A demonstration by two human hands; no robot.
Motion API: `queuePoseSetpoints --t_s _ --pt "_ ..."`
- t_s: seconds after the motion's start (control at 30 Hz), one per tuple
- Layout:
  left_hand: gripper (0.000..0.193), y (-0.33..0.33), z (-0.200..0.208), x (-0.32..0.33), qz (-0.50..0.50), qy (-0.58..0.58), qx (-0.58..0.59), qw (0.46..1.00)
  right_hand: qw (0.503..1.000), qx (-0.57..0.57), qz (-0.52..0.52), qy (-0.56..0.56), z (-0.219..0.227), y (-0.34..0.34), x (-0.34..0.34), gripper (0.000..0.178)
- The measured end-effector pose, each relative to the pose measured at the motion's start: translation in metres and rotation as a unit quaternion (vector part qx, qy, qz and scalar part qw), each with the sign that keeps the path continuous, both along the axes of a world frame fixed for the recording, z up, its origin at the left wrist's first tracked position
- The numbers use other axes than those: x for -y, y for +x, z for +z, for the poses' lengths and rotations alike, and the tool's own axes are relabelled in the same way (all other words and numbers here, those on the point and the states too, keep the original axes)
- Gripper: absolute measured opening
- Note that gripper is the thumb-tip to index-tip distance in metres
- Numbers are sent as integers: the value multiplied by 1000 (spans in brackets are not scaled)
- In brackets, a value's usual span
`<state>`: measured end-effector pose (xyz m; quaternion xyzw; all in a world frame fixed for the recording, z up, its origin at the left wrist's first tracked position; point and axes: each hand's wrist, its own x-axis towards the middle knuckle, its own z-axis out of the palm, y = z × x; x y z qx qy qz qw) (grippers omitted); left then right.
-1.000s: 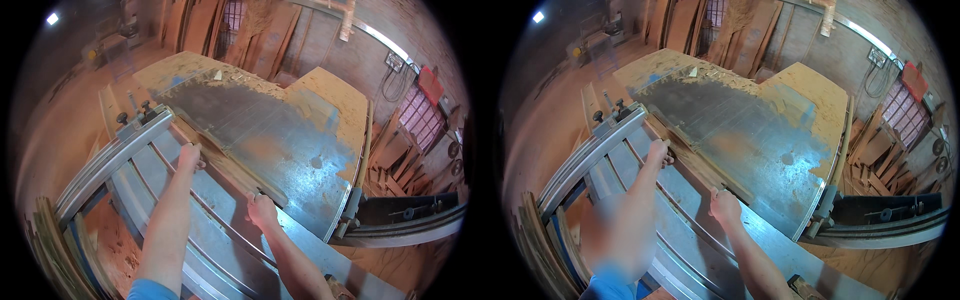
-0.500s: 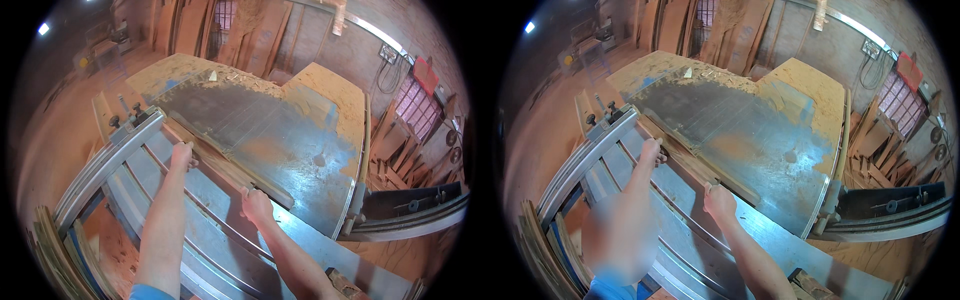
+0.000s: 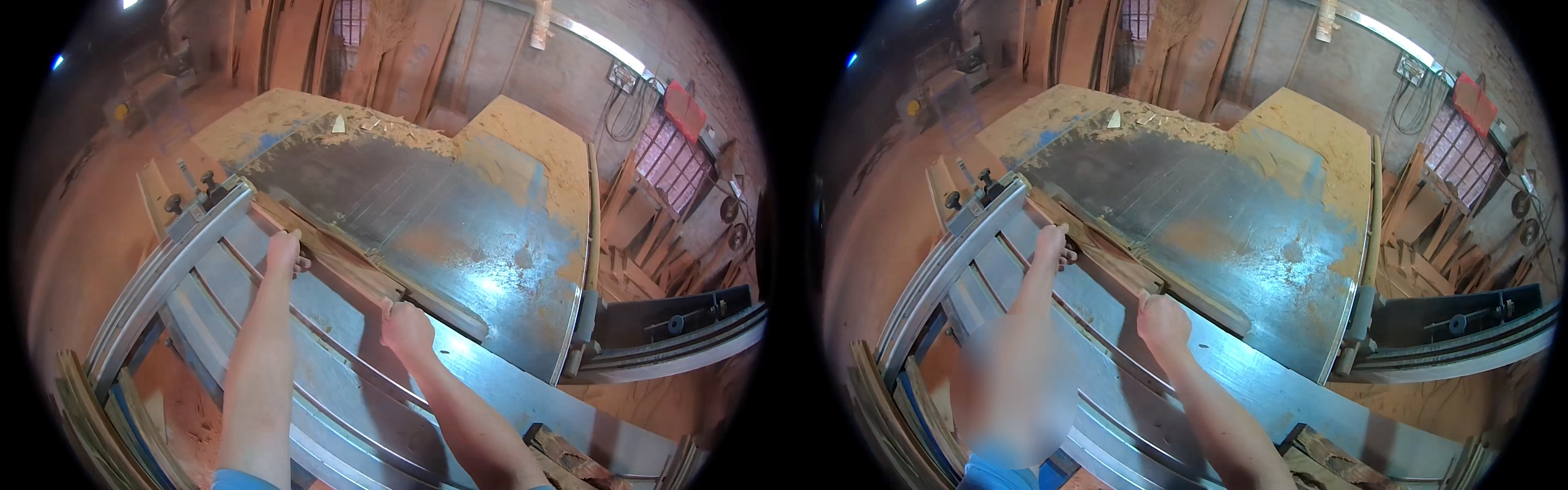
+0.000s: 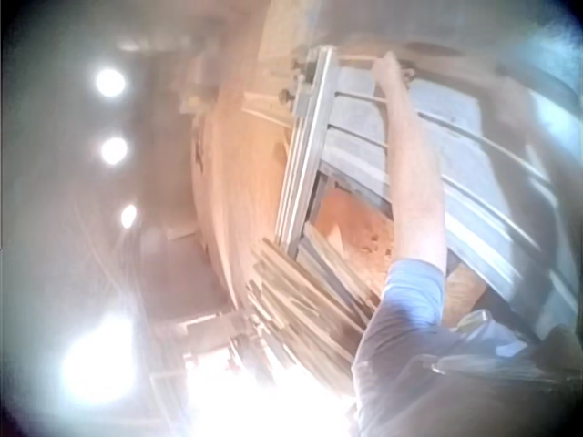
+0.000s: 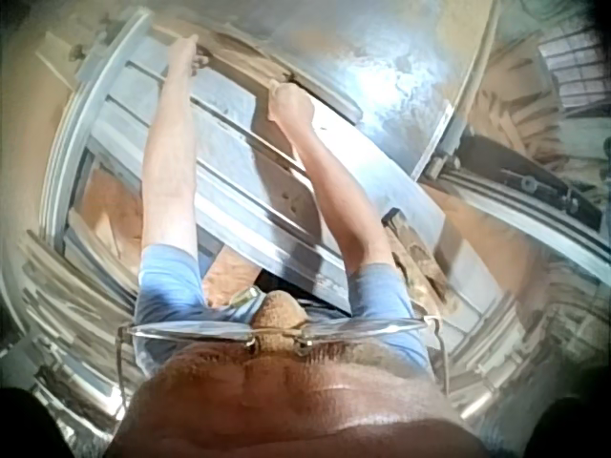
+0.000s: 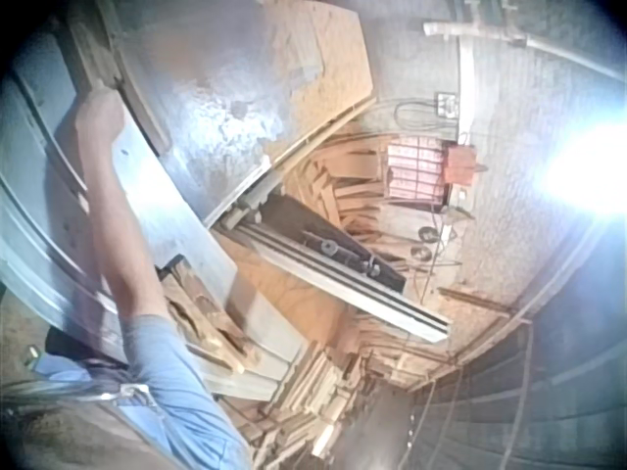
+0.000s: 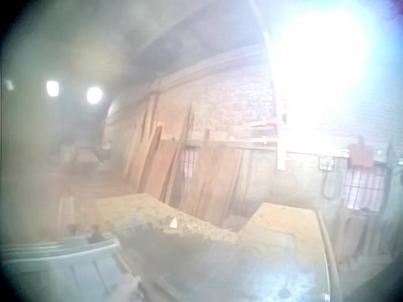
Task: The person uses a table saw to cut wooden planks into smaller pieces. They feed each plank through the saw, collect the cut pieces, and stack them on the table surface.
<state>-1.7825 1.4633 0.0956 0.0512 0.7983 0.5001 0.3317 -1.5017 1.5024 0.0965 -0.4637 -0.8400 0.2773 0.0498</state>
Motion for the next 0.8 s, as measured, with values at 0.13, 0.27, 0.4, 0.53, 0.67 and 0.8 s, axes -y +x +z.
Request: queuePoseSetpoints --t_s 0.13,0.27,0.4,0.53,0.67,0.8 --pt "28 -6 1 0 5 -1 7 1000 999 18 -41 -19 10 -11 5 57" --pt "30 -19 -3 0 13 3 -4 1000 999 1 -40 -8 5 -21 7 55" --pt "33 -24 -5 6 1 36 -29 999 998 -24 -52 10 3 -32 11 54" --pt "34 -10 -15 30 -46 157 -38 986 999 -4 -48 9 12 -44 15 54" --pt "32 70 -9 44 -12 203 77 976 998 -40 -27 40 4 -42 16 51" --pt "31 96 17 66 -5 145 142 979 997 -60 53 -17 28 -54 68 38"
